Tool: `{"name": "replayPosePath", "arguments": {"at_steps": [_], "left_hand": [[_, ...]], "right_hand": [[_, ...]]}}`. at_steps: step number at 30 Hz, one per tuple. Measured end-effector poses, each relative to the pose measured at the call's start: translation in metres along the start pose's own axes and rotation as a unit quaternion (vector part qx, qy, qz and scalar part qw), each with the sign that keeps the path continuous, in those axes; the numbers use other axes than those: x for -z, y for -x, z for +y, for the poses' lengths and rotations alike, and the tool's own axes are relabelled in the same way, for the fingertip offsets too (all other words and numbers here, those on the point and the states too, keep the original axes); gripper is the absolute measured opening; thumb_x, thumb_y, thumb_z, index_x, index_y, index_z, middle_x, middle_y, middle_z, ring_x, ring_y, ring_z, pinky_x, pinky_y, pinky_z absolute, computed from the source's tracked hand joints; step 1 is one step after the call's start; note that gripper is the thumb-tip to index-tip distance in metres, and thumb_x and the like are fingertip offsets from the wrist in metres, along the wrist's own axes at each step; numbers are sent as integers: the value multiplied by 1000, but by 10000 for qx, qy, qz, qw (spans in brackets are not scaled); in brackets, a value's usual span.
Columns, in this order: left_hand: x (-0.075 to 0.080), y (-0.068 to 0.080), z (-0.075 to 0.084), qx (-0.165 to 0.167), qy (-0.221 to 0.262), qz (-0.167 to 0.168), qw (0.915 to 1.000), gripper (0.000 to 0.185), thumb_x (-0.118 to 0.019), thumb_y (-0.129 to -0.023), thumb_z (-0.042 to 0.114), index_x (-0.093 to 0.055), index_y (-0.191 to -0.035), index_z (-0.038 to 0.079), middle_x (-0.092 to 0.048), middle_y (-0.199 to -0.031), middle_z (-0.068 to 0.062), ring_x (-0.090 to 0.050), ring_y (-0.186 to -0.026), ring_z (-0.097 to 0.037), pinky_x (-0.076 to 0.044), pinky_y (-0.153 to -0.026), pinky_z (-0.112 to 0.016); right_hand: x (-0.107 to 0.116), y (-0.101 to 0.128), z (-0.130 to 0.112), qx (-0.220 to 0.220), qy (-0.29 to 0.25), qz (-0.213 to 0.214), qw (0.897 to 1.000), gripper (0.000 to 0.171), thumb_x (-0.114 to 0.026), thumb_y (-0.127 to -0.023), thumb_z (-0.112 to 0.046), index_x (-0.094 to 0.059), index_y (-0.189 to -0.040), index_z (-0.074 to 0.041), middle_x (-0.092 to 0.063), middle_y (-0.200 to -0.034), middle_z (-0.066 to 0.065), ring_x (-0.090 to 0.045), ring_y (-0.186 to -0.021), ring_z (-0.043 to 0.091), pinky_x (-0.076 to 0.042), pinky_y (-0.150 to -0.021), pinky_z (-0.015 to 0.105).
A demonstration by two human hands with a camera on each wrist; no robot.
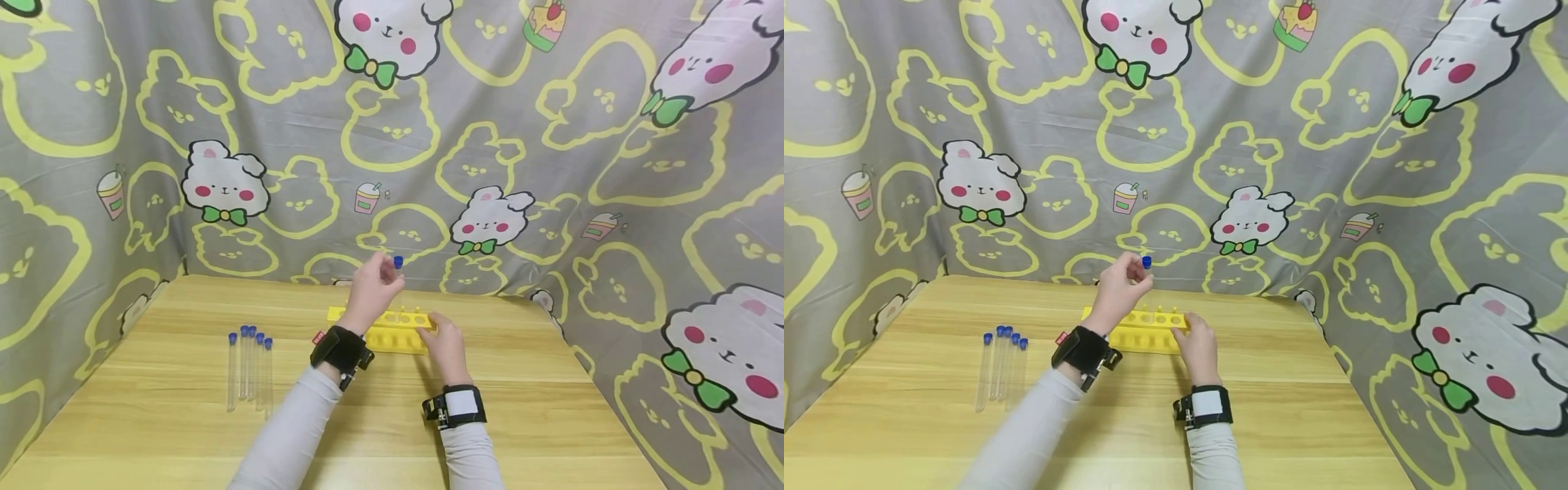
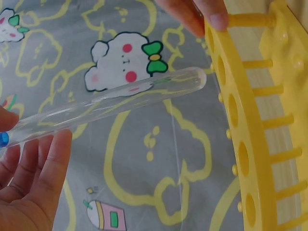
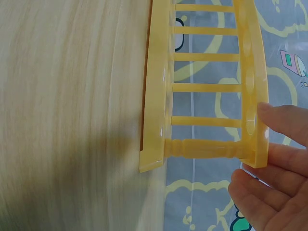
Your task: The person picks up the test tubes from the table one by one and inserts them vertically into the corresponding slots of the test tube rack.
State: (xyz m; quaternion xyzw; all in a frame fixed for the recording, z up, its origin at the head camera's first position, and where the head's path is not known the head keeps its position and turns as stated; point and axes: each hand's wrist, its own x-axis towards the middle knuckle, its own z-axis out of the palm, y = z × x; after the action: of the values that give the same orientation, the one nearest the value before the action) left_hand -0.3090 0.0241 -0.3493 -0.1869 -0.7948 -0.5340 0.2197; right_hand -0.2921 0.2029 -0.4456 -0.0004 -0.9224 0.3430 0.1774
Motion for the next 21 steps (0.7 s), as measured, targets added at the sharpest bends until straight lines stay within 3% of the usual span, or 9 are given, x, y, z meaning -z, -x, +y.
{"name": "replayPosePath", "arguments": {"at_steps": [12,21], "left_hand": [[-25,-6,7,-224,22,-169,9996,22,-66,-87,10,-55,-105,7,-63,-92,-7,-63,-84,-17,-55,-76,-25],[-39,-3,0,-349,-253,-284,9987,21,-66,-88,11,-54,-104,8,-63,-92,-5,-64,-86,-16,-56,-79,-24]], "right_hand": [[-1,0,0,42,44,60,10000,46,-73,-85,-20,-62,-124,2,-62,-128,22,-58,-122,38,-46,-105,49],[-1,-1,2,206,51,134,9997,45,-73,-85,-18,-63,-122,4,-63,-127,23,-58,-121,39,-46,-103,49]]}}
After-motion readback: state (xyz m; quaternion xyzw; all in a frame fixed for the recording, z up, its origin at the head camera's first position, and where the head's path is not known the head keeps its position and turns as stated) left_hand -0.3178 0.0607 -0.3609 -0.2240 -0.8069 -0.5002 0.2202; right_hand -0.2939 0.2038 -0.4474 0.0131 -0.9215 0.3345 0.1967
